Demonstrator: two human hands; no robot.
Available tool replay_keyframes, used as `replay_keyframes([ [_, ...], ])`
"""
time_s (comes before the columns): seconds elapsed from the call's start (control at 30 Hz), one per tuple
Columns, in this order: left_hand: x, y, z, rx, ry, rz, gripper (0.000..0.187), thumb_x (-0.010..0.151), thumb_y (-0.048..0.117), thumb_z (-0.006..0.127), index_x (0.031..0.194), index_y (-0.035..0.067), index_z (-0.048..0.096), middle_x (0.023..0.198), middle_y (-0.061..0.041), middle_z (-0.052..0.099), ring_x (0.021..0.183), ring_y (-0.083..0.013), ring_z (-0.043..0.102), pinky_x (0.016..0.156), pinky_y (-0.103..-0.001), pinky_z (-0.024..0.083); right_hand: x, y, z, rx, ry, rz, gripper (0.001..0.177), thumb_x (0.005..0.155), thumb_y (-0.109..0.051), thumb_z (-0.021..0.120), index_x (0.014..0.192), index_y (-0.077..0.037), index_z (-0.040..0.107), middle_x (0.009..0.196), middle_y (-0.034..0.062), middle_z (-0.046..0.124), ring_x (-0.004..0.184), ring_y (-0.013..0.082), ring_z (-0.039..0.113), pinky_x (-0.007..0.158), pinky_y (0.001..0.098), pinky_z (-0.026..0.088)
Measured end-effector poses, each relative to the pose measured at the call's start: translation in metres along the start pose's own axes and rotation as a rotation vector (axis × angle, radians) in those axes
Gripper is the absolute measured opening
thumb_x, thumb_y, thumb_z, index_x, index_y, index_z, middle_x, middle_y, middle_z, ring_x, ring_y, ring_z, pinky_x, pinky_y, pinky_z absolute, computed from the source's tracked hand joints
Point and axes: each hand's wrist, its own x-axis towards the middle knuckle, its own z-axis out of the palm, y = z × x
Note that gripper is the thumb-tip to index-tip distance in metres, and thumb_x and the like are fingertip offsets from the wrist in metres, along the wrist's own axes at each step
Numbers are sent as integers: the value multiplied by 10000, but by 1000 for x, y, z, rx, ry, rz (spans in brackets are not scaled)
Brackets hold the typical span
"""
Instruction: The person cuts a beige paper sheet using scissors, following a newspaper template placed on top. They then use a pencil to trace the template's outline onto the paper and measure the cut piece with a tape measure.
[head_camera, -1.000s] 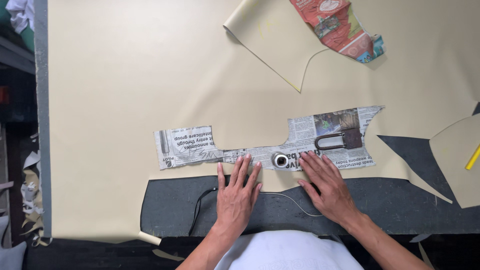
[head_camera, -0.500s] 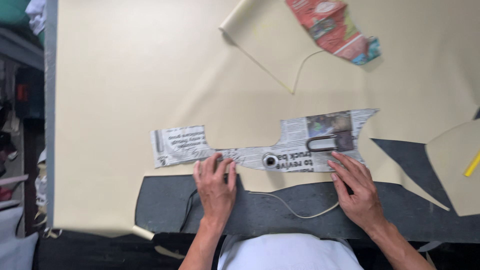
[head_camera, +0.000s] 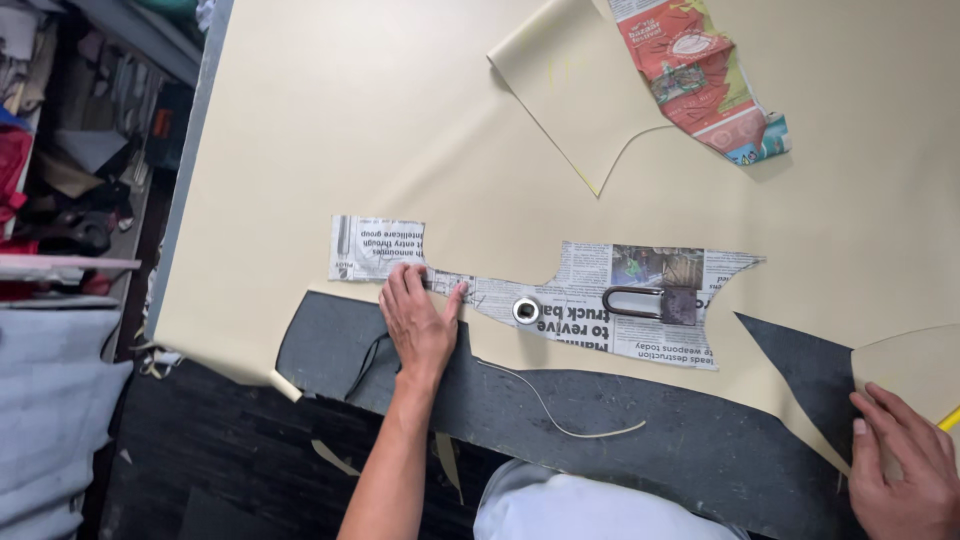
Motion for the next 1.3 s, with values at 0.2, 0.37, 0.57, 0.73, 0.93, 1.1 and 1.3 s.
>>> replay_keyframes([
  [0.2, 1, -18, 12, -41, -83, -48, 639, 844, 475, 797, 1199, 2, 555, 1499, -272, 365, 1454, -421, 292, 1157, -631, 160, 16, 23, -8, -43, -58, -53, 249, 1050, -7, 671, 1282, -74, 735, 1354, 69, 708, 1266, 187, 623, 1133, 299, 536],
  [0.37, 3, -34, 18, -64, -112, -71, 401, 969, 345, 694, 1232, 69, 570, 1607, -227, 343, 1515, -385, 292, 1198, -658, 131, 29, 21, -15, -9, -54, -53, 247, 1049, -3, 674, 1276, -78, 739, 1347, 71, 704, 1276, 195, 632, 1122, 309, 538],
  [0.57, 12, -47, 10, -110, -144, -58, 361, 899, 312, 770, 1105, 81, 583, 1492, -163, 405, 1418, -370, 367, 1202, -524, 287, 18, 50, 5, -5, -70, -62, 237, 1042, 15, 687, 1258, -60, 749, 1316, 94, 714, 1209, 212, 637, 1103, 324, 544],
  [0.73, 24, -52, -1, -28, -164, -111, 545, 767, 412, 877, 1075, 78, 576, 1397, -132, 426, 1352, -343, 366, 1195, -509, 294, 4, 112, 41, 93, -97, -48, 232, 1056, 7, 661, 1269, -40, 738, 1316, 160, 693, 1205, 230, 662, 1082, 338, 558],
  [0.93, 34, -63, -4, -18, -190, -127, 674, 657, 533, 924, 1021, 75, 588, 1384, -169, 395, 1350, -360, 323, 1173, -505, 295, -7, 152, 73, 226, -34, -101, 236, 1126, -42, 581, 1323, -55, 710, 1343, 168, 610, 1286, 254, 604, 1196, 357, 524],
  [1.1, 35, -71, -4, -12, -154, -83, 703, 627, 584, 920, 995, 79, 599, 1366, -165, 402, 1311, -363, 340, 1163, -501, 307, 10, 157, 78, 186, -95, -107, 221, 1139, -127, 608, 1333, -70, 698, 1338, 160, 611, 1245, 255, 620, 1177, 355, 526],
  [1.3, 36, -76, 0, 39, -140, -48, 720, 612, 665, 896, 975, 117, 603, 1319, -140, 402, 1309, -348, 323, 1153, -599, 177, 29, 161, 81, -6, -225, -189, 280, 1034, -147, 606, 1287, -83, 705, 1310, 160, 656, 1225, 254, 666, 1142, 344, 544],
])
